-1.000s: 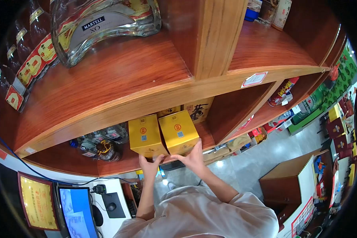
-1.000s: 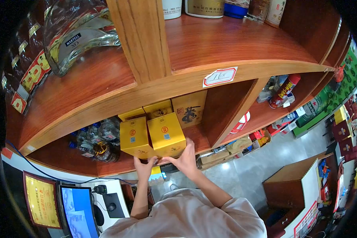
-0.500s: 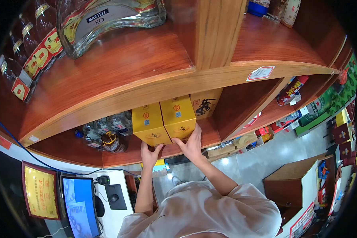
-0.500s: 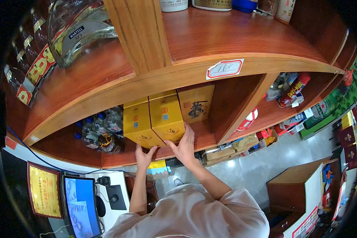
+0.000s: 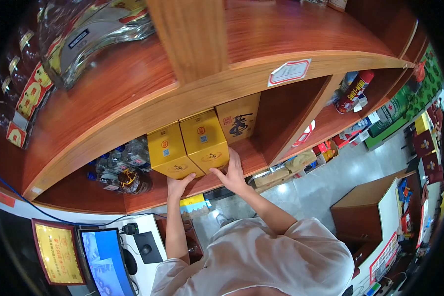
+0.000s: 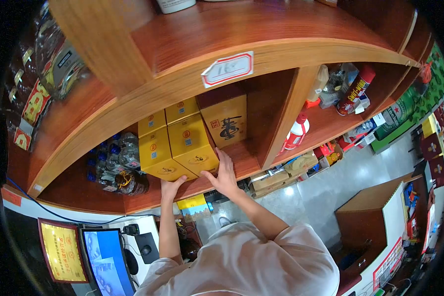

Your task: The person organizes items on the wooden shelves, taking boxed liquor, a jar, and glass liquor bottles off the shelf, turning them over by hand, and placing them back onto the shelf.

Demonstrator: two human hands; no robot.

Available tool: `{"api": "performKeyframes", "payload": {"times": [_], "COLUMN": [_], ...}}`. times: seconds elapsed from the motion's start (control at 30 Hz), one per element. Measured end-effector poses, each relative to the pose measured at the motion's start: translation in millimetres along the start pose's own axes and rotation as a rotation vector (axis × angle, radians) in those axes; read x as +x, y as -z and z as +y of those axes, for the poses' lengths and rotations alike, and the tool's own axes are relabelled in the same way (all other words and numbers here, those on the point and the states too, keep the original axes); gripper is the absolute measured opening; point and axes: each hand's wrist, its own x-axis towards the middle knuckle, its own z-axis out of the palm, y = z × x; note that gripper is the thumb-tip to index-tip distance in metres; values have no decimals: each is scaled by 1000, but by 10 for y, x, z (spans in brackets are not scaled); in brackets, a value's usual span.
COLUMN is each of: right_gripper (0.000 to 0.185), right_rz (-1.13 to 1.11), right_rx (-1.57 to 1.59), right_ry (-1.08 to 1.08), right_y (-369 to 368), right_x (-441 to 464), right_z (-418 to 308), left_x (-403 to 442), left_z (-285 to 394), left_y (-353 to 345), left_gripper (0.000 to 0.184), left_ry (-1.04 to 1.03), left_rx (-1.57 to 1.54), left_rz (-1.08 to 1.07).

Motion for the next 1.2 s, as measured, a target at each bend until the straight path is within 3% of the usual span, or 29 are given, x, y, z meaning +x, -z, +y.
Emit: {"api": "performKeyframes", "payload": {"times": [0.4,0.77,1.0,1.2], "right_gripper": [88,79,73,71], "right_rz": [26,33,90,137], "right_rx": [52,218,315,173], "right_ry": [-20,-54,-43,47], "right_y": [-83,-96,-153,-31], "right_x": [-27,-80,-104,-1], "right_z": [7,132,210,-8], "left_x": [11,2,20,24], "left_z": [10,152,101,43], "left_y": [33,16,39,23], "left_gripper": [48,57,57,47], "left_ry": [27,34,24,10], "left_rx": [40,-122,66,-6], "left_rz": [-86,-95,-85,-80]}}
